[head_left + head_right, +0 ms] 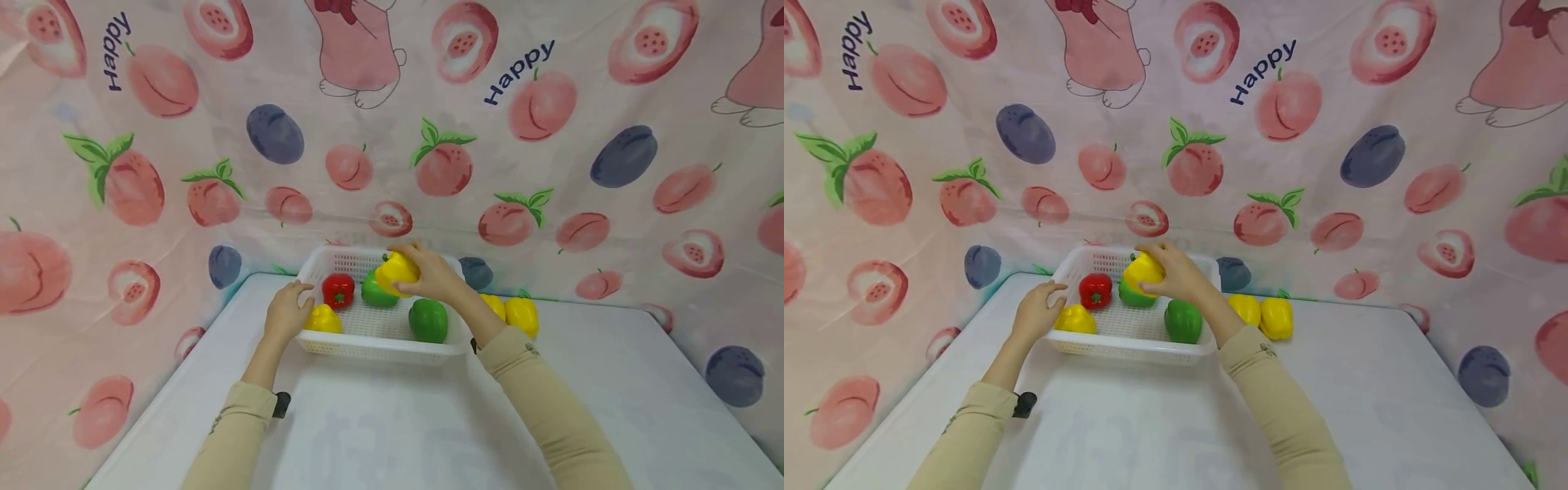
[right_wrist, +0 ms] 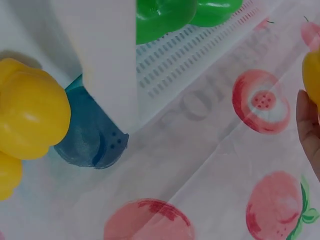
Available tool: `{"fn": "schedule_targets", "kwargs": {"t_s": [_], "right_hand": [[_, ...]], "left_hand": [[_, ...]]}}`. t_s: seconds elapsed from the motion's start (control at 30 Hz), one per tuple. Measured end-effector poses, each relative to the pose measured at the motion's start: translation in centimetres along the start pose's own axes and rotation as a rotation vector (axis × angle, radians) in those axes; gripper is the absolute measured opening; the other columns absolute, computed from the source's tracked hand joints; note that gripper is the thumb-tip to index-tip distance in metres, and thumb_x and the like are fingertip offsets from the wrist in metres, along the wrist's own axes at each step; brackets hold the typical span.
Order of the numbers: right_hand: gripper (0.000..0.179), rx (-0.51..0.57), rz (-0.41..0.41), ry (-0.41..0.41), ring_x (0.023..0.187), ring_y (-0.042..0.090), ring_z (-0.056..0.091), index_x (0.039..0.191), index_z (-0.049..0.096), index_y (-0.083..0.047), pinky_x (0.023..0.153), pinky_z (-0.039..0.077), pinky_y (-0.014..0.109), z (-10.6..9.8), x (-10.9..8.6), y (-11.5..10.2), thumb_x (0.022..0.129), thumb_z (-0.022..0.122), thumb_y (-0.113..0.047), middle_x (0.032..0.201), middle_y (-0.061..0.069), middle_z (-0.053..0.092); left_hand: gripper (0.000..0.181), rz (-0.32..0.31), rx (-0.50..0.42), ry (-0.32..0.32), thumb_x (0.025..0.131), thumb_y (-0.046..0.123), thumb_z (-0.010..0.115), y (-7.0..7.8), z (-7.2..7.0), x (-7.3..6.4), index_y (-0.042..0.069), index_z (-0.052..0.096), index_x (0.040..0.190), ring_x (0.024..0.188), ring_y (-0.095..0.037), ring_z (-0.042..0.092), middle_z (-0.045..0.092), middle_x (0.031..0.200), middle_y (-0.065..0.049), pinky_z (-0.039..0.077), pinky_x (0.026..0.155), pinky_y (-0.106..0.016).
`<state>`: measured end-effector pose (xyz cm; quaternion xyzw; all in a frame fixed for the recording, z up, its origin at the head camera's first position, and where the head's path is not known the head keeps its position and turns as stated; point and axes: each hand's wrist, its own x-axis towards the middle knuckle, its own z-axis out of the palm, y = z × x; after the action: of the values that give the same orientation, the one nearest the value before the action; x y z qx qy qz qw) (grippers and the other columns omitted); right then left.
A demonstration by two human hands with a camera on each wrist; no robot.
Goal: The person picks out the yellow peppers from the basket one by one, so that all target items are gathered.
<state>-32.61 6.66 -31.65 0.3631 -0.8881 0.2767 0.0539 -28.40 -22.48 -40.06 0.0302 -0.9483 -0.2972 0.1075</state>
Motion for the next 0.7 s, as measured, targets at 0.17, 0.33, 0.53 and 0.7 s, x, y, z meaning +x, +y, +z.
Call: {"fn": "schedule_targets", "kwargs": {"t_s": [0.17,0.33,0.53,0.7], "right_hand": [[0.062,0.071,0.035,0.072,0.093,0.027,0.053,0.138,0.043,-0.017,0.082,0.051,0.039,0.0,-0.8,0.1,0.082,0.069,-0.028,0.122,0.013,0.043],[0.06,0.132,0.048,0.135,0.091,0.027,0.053,0.135,0.044,-0.017,0.078,0.052,0.036,0.4,-1.8,0.1,0.081,0.068,-0.026,0.121,0.014,0.041],[0.058,0.176,0.115,0.197,0.088,0.027,0.052,0.132,0.045,-0.018,0.071,0.05,0.031,1.2,-3.0,-0.3,0.08,0.068,-0.027,0.125,0.015,0.042],[0.056,0.183,0.16,0.236,0.089,0.025,0.052,0.131,0.043,-0.019,0.07,0.049,0.03,1.4,-3.8,-0.8,0.082,0.068,-0.028,0.13,0.01,0.048]], "left_hand": [[0.036,0.014,-0.003,0.012,0.095,0.02,0.051,0.0,0.0,-0.1,0.002,0.057,0.126,0.133,-0.043,0.037,0.041,0.143,-0.025,0.03,0.11,-0.058],[0.035,0.025,-0.005,0.016,0.094,0.019,0.051,0.0,0.0,-0.2,0.002,0.058,0.124,0.132,-0.043,0.039,0.043,0.142,-0.025,0.031,0.109,-0.058],[0.036,0.01,-0.002,0.008,0.094,0.02,0.051,0.0,0.0,-0.3,0.003,0.057,0.125,0.132,-0.043,0.038,0.042,0.143,-0.024,0.031,0.109,-0.058],[0.036,0.014,-0.004,0.01,0.095,0.02,0.05,0.0,-0.1,-0.1,0.002,0.057,0.126,0.133,-0.043,0.038,0.041,0.144,-0.024,0.03,0.109,-0.058]]}}
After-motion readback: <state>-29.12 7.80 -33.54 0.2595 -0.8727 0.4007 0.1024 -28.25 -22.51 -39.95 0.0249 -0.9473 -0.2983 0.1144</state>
